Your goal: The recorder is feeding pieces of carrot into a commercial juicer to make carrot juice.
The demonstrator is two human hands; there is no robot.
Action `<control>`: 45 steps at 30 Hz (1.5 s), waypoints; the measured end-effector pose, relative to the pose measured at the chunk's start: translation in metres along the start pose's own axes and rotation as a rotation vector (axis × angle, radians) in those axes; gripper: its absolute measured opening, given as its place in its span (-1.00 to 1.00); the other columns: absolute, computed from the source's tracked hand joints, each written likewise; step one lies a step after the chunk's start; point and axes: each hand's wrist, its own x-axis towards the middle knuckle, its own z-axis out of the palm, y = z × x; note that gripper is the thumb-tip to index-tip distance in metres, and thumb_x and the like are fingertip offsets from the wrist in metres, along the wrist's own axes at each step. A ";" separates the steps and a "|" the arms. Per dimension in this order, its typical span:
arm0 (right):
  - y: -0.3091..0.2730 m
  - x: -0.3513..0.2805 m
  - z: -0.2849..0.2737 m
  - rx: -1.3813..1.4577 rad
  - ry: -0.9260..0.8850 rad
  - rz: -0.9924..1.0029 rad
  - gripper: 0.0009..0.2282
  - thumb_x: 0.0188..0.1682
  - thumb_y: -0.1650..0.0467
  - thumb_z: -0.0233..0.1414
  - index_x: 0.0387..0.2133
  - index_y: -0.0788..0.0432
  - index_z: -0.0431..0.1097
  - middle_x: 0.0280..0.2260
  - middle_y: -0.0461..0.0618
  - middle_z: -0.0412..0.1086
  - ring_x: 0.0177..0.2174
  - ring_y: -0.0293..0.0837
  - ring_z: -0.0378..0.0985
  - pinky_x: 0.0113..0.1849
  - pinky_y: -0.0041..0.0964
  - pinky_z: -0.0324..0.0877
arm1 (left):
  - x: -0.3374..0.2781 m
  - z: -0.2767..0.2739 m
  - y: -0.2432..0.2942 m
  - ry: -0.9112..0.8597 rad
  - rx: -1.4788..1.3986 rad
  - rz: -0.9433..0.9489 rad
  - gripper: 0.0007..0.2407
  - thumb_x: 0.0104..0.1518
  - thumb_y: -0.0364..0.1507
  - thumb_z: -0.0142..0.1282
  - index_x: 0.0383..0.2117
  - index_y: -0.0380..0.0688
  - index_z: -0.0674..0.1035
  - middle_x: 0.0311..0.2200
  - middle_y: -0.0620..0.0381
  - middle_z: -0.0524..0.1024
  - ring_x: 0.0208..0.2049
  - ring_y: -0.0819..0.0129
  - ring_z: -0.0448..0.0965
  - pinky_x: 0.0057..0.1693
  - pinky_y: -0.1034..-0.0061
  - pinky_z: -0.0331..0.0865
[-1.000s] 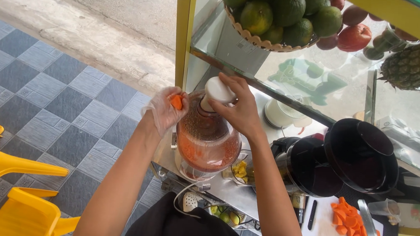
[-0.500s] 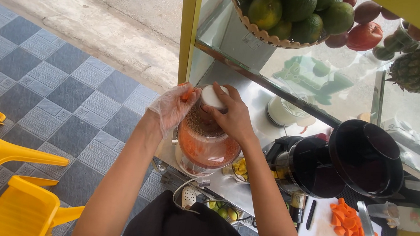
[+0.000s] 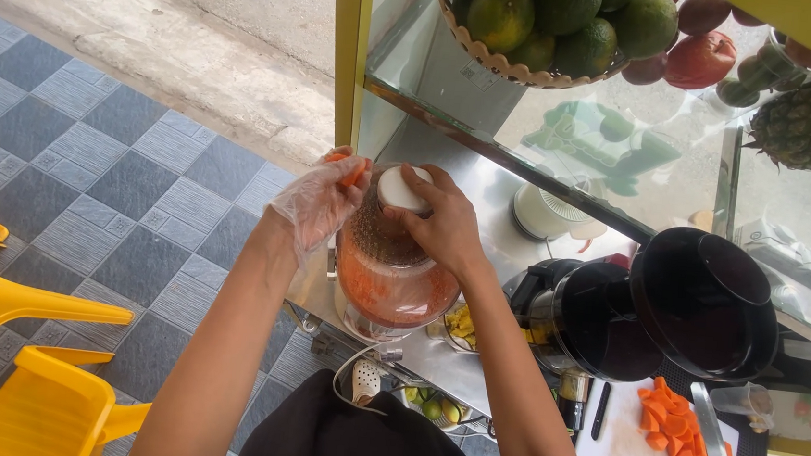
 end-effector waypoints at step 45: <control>0.012 -0.009 0.014 0.024 0.045 -0.055 -0.46 -0.19 0.28 0.34 0.11 0.10 0.44 0.19 0.25 0.31 -0.06 0.19 0.59 -0.08 -0.11 0.52 | 0.006 -0.006 -0.015 -0.006 0.147 0.048 -0.81 0.24 -0.48 0.16 -0.08 -0.16 0.45 -0.26 0.02 0.59 -0.35 0.35 0.64 -0.25 0.59 0.59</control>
